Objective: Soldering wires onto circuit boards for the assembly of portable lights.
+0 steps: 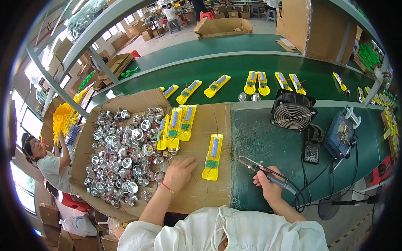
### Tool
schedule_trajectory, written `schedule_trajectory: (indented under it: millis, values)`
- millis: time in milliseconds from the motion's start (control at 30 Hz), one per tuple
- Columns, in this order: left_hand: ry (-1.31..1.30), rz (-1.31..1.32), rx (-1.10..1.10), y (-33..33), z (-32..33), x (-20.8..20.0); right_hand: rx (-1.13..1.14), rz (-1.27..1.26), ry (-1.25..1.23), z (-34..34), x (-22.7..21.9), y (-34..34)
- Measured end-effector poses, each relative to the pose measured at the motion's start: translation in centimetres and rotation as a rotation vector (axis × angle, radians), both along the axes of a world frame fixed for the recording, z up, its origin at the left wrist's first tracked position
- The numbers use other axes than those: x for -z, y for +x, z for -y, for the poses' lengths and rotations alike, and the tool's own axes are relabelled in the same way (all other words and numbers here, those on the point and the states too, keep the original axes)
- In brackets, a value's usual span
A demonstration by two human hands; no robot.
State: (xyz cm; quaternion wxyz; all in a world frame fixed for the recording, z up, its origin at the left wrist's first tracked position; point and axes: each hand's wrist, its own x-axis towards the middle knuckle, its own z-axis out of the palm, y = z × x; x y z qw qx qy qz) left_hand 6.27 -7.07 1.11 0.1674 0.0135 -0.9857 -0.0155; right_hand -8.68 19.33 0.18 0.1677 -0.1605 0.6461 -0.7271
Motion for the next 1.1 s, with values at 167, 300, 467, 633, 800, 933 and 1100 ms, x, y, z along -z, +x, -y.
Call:
schedule_trajectory:
  millis: [167, 300, 467, 633, 800, 933, 1100]
  values:
    - [-0.085, -0.010, -0.170, -0.6, 2.7, 0.4, -0.011, 0.008, -0.005, 0.4, -0.7, 0.5]
    - [0.122, -0.164, -0.283, -0.6, 2.6, -0.7, 0.000, -0.002, -0.018, 0.1, -0.8, 0.5]
    - [0.663, -0.442, -0.292, -2.6, 1.1, -2.9, 0.013, 0.028, 0.004, -1.2, -0.2, 0.4]
    - [0.770, -0.445, -0.550, -0.4, 3.0, -3.7, -0.109, 0.027, -0.061, -0.4, -1.8, 0.3]
    - [0.725, -0.625, -0.644, -0.4, 1.1, -7.3, -0.069, 0.004, -0.130, -1.0, -2.3, 0.7]
    - [1.158, -0.596, -0.440, -1.0, -0.6, -8.7, -0.028, 0.028, -0.120, -1.1, -2.0, 1.0]
    - [1.129, -0.261, -0.262, -0.4, -2.2, -6.2, -0.046, -0.049, -0.101, -0.7, -2.4, 1.2]
